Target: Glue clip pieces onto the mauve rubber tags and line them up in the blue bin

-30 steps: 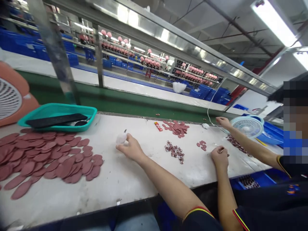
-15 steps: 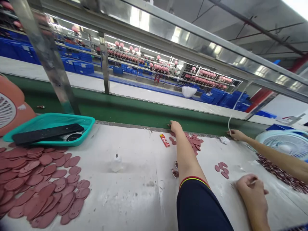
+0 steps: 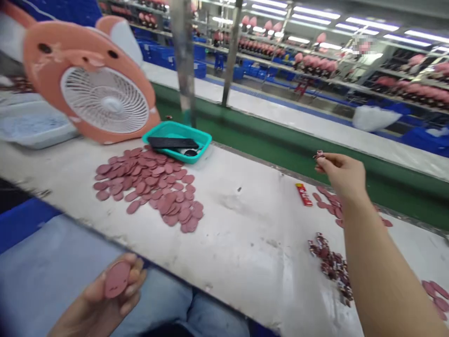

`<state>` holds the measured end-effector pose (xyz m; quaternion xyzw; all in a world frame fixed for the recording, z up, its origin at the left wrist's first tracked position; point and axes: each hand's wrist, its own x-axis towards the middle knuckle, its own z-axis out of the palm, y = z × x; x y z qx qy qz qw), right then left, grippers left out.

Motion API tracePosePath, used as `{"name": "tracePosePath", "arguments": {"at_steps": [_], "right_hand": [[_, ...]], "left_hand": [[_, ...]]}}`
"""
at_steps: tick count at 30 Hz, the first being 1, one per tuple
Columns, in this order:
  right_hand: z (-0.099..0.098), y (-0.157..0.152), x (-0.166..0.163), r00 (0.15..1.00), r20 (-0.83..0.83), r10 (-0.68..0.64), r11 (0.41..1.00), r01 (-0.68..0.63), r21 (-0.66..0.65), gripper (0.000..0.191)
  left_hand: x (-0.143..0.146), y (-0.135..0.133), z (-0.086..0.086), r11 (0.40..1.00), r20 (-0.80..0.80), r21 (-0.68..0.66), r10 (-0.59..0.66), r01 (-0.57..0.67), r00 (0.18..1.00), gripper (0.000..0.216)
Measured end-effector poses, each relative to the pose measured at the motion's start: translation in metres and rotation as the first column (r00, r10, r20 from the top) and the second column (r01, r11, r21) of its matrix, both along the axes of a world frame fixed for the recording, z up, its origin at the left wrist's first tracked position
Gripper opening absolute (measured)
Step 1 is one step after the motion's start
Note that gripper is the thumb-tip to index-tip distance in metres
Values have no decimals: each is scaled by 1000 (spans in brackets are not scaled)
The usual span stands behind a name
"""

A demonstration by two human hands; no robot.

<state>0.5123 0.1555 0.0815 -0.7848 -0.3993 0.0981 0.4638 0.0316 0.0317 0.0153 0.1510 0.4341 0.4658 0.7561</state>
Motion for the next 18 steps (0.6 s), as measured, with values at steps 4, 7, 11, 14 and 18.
{"name": "tracePosePath", "arguments": {"at_steps": [4, 7, 11, 14, 18], "right_hand": [[11, -49, -111, 964, -107, 244, 961, -226, 158, 20], [7, -98, -208, 741, -221, 634, 770, -580, 267, 8], [-6, -141, -297, 470, -323, 821, 555, -791, 258, 14], [-11, -149, -323, 426, -301, 853, 502, -827, 252, 18], [-12, -150, -330, 425, -222, 877, 470, -855, 219, 17]], "left_hand": [[-10, -10, 11, 996, 60, 53, -72, 69, 996, 49], [-21, -17, 8, 990, 104, 73, -125, 118, 987, 49], [-33, -24, -2, 972, 143, 145, -204, 183, 969, 45], [-36, -28, -3, 968, 125, 147, -224, 205, 967, 43], [-38, -31, -1, 967, 112, 131, -235, 220, 966, 43]]}}
